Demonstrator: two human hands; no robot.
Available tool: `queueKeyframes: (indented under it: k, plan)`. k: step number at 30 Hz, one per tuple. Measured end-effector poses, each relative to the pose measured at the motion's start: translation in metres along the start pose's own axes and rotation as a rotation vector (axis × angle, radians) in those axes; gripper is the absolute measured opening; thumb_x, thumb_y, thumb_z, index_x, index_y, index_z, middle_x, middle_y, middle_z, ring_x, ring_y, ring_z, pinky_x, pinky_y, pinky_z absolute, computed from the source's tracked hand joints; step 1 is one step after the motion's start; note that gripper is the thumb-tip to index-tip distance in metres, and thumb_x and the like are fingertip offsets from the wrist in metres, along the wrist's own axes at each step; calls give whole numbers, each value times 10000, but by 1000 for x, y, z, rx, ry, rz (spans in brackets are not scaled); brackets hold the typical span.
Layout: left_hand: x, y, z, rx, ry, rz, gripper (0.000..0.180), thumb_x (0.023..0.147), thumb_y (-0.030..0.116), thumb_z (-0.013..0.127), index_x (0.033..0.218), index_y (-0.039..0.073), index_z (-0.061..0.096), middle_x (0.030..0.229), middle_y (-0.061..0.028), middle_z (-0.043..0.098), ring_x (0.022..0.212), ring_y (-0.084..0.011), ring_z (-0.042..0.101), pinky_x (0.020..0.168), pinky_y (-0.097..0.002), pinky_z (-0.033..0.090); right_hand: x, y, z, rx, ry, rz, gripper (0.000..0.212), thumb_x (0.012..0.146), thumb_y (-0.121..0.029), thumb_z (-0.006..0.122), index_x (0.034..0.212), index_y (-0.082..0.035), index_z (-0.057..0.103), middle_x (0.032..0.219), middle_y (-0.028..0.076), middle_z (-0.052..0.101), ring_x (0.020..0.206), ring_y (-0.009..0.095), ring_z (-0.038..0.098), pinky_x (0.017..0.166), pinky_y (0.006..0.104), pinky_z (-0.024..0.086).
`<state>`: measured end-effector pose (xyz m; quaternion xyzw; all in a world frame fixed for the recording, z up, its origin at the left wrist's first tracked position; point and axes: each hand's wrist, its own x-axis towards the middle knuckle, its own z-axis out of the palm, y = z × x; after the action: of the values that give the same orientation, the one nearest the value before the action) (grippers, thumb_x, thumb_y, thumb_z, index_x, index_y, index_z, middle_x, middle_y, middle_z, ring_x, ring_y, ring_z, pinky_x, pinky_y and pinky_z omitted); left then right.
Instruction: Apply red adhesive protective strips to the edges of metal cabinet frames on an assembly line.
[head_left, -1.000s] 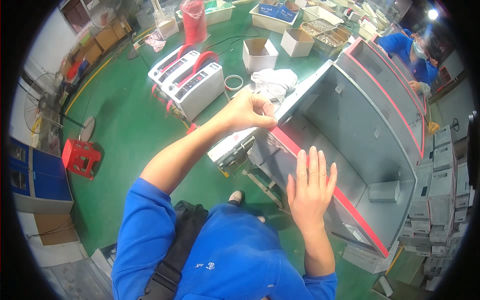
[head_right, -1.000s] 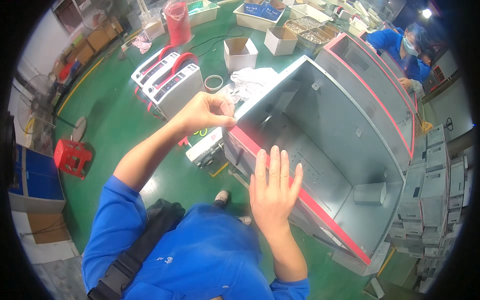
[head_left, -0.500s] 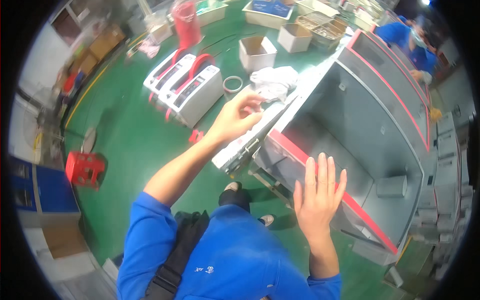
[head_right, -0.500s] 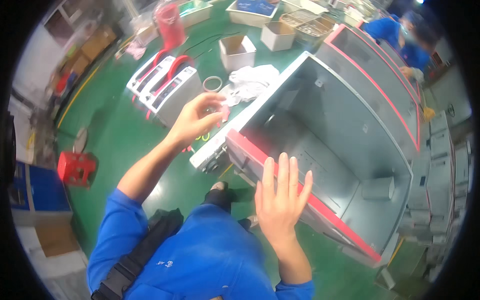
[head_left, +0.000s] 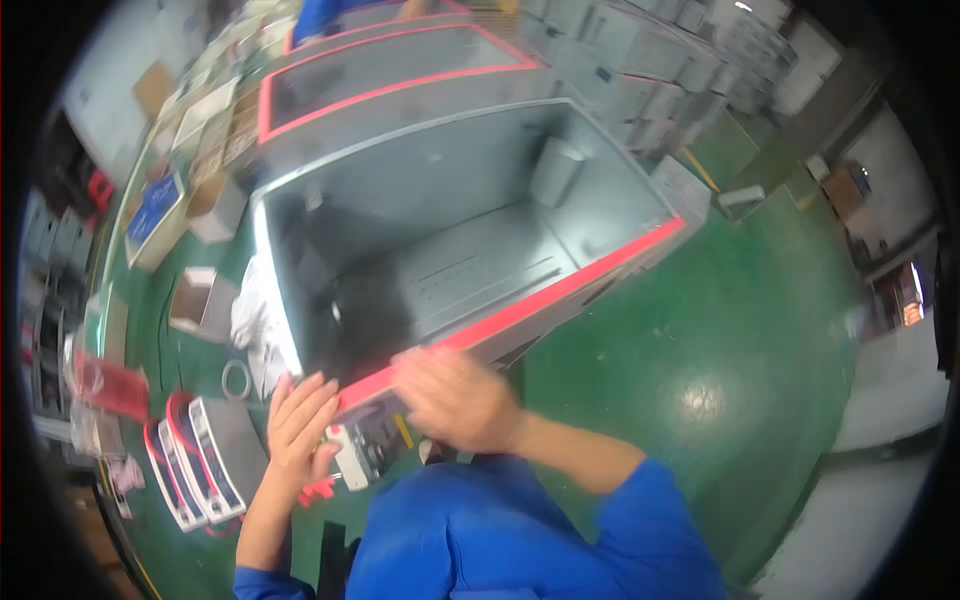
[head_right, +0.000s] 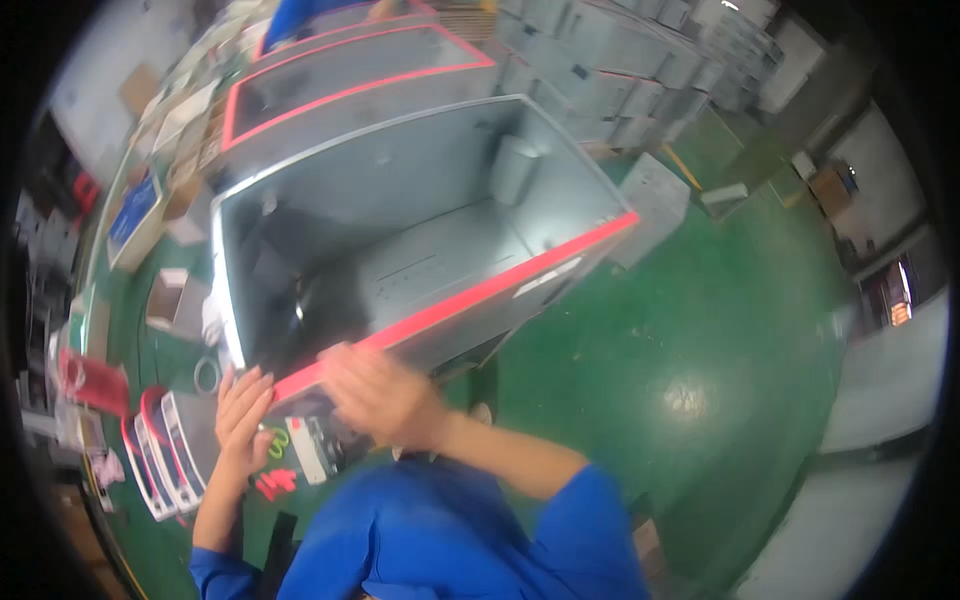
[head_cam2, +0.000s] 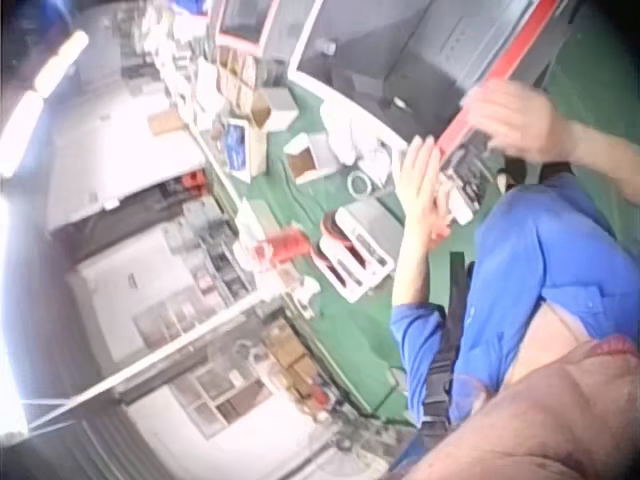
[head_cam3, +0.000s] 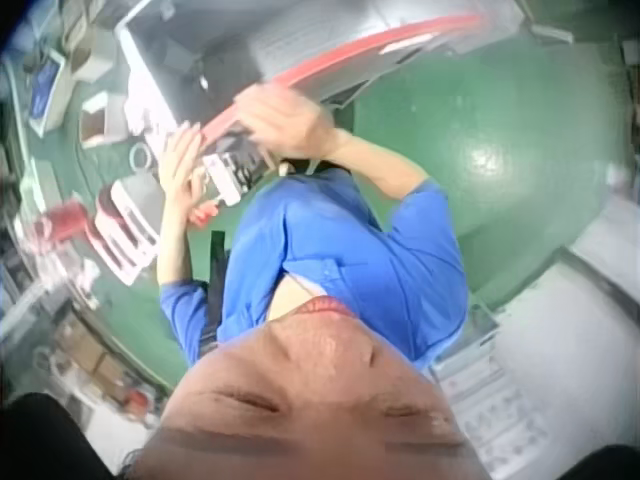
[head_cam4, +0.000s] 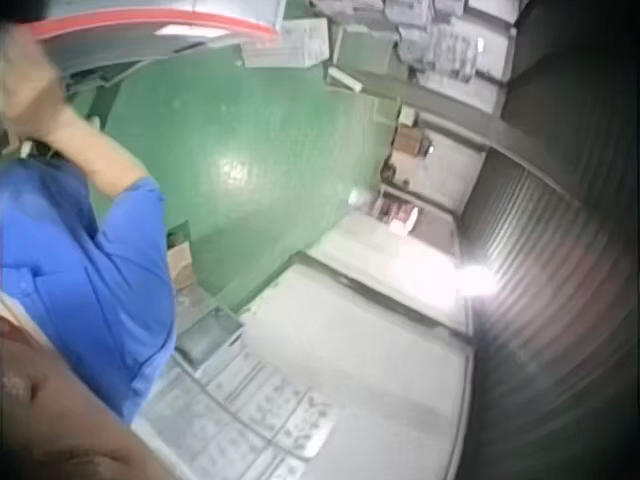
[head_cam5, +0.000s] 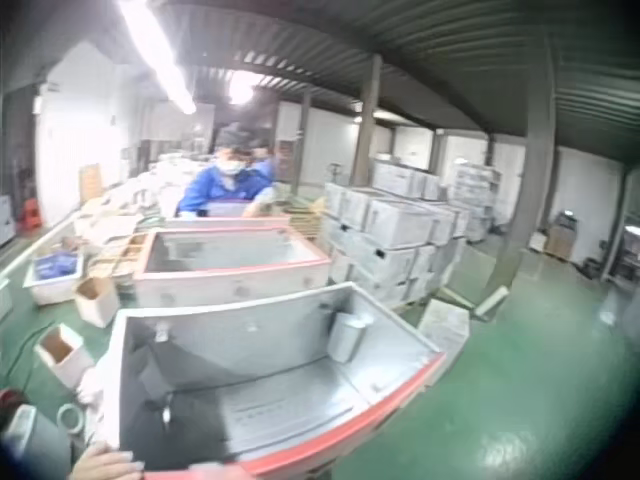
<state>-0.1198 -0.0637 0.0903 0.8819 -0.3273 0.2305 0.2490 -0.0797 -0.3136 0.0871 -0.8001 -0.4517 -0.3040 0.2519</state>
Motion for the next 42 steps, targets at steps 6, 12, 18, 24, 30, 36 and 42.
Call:
queueKeyframes:
  k: [6, 12, 18, 24, 30, 36, 42]
  plan:
    - [50, -37, 6, -244, 25, 82, 465, 872, 379, 395, 1074, -3, 565, 807, -133, 634, 830, -300, 608, 990, -507, 277, -105, 162, -110, -494, 160, 519, 353, 845, -84, 463, 1181, 25, 478, 1192, 195, 500, 1152, 337, 438, 997, 388, 314]
    - [69, -51, 16, -201, 51, 18, 456, 803, 335, 392, 888, -53, 617, 497, -46, 416, 461, -187, 377, 495, -332, 291, -137, 278, -131, 57, 718, 1162, 433, 936, -288, 294, 1213, 7, 449, 1232, 139, 490, 1146, 255, 451, 952, 329, 349]
    - [70, -6, 27, -100, 82, -136, 437, 833, 287, 338, 830, -45, 622, 479, -41, 381, 451, -184, 350, 494, -335, 287, -126, 317, -112, 560, 958, 1078, 460, 934, -317, 303, 1241, 11, 404, 1258, 110, 464, 1141, 198, 428, 971, 295, 315]
    - [98, 84, 91, -35, 159, -112, 311, 774, 171, 436, 896, -50, 618, 500, -53, 420, 447, -186, 362, 486, -344, 284, -125, 402, -131, 158, 717, 911, 428, 947, -273, 302, 1241, 21, 410, 1300, 154, 411, 1235, 265, 344, 1022, 327, 255]
    - [115, 133, 101, 7, -166, -15, 484, 732, 331, 594, 1090, 7, 566, 633, -61, 490, 530, -187, 443, 524, -327, 331, -107, 257, -110, 36, 460, 678, 403, 935, -198, 322, 1229, 65, 407, 1331, 220, 345, 1272, 332, 278, 1053, 374, 206]
    - [139, 47, 47, 62, -362, 406, 967, 523, 582, 658, 1265, 18, 402, 914, -134, 539, 907, -287, 532, 980, -506, 295, -138, -30, -89, 159, 90, 342, 421, 761, -141, 564, 1156, -2, 518, 1217, 199, 482, 1178, 357, 418, 992, 443, 328]
    - [138, 14, 40, -23, -648, 221, 737, 607, 545, 679, 1152, 69, 540, 709, -135, 607, 707, -318, 587, 748, -383, 455, -219, -116, 33, 671, 99, 1372, 400, 840, -204, 534, 1174, 0, 454, 1193, 165, 496, 1113, 310, 477, 940, 413, 376]
